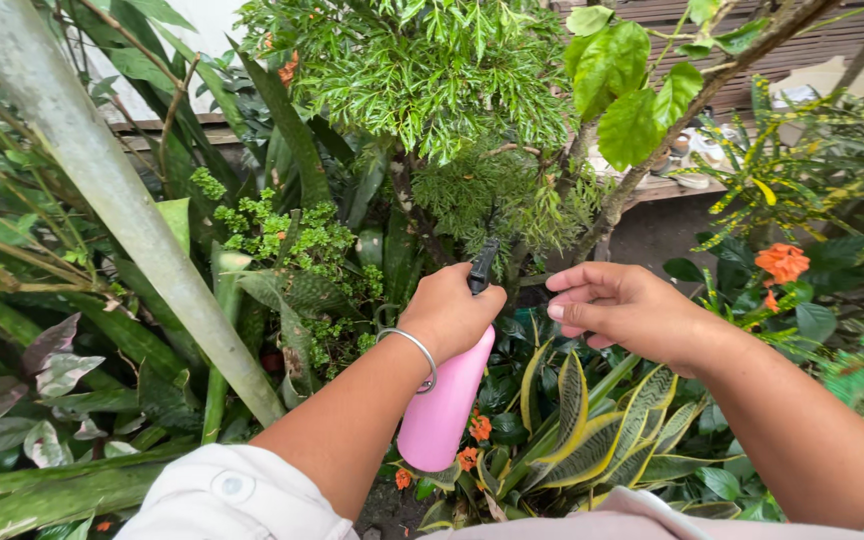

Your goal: The person uses a spray bottle to apply liquid to various plants in an outdoor garden area.

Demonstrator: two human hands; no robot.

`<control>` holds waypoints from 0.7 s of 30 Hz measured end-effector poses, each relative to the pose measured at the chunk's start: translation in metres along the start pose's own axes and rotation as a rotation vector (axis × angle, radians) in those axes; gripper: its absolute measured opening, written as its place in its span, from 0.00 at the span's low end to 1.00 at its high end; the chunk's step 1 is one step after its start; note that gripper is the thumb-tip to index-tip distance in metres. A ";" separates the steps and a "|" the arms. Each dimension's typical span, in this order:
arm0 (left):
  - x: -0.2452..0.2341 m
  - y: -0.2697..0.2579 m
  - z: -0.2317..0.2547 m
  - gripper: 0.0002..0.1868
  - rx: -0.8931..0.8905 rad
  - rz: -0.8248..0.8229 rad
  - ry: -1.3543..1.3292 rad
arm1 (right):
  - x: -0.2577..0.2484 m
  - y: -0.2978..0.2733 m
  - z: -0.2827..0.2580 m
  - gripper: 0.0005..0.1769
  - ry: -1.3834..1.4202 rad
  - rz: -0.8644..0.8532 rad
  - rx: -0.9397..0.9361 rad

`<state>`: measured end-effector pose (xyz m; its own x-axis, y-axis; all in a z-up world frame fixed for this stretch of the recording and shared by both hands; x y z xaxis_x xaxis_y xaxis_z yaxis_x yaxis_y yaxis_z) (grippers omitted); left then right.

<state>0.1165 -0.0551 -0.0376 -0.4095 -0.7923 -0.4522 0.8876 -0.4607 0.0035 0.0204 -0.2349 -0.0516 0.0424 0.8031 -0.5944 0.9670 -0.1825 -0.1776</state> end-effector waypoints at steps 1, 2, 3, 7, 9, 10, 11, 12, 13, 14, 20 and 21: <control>0.001 -0.001 0.003 0.17 0.030 -0.012 -0.029 | -0.001 -0.003 0.001 0.26 -0.015 0.011 0.010; 0.001 -0.003 0.005 0.17 0.059 -0.022 -0.057 | -0.001 -0.006 0.001 0.26 -0.029 0.020 0.019; 0.001 -0.005 0.007 0.17 0.088 -0.033 -0.085 | 0.000 -0.010 0.001 0.25 -0.043 0.029 0.029; -0.002 -0.013 0.021 0.17 0.161 -0.047 -0.082 | 0.002 -0.025 -0.011 0.26 -0.062 0.053 0.038; -0.005 -0.017 0.023 0.17 0.156 -0.043 -0.058 | 0.003 -0.033 -0.019 0.27 -0.028 0.064 0.013; -0.007 -0.017 0.024 0.17 0.161 -0.041 -0.078 | 0.002 -0.037 -0.021 0.27 -0.015 0.079 0.024; -0.009 -0.018 0.024 0.17 0.165 -0.039 -0.097 | 0.001 -0.041 -0.023 0.27 -0.001 0.094 0.036; -0.010 -0.019 0.023 0.17 0.170 -0.040 -0.115 | 0.000 -0.046 -0.024 0.27 0.016 0.110 0.048; -0.011 -0.020 0.024 0.17 0.187 -0.042 -0.117 | -0.001 -0.051 -0.026 0.26 0.008 0.129 0.049; -0.013 -0.021 0.024 0.17 0.206 -0.044 -0.118 | -0.003 -0.056 -0.029 0.26 0.001 0.148 0.050; -0.018 -0.025 0.026 0.20 0.213 -0.066 -0.102 | -0.004 -0.089 -0.034 0.25 0.015 0.227 0.086; -0.019 -0.025 0.027 0.21 0.216 -0.070 -0.101 | -0.003 -0.093 -0.035 0.25 0.025 0.235 0.088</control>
<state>0.0959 -0.0396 -0.0049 -0.4973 -0.7862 -0.3670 0.7947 -0.5825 0.1709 -0.0613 -0.2008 -0.0055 0.2704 0.7465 -0.6079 0.9043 -0.4136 -0.1057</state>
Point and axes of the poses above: each hand's wrist, its own y-axis towards the middle knuckle, its own x-axis out of the palm, z = x × y, the point moved 10 cm from there along y, towards the middle knuckle, and after that the axes turned 13 degrees about -y, right-handed, at the moved point
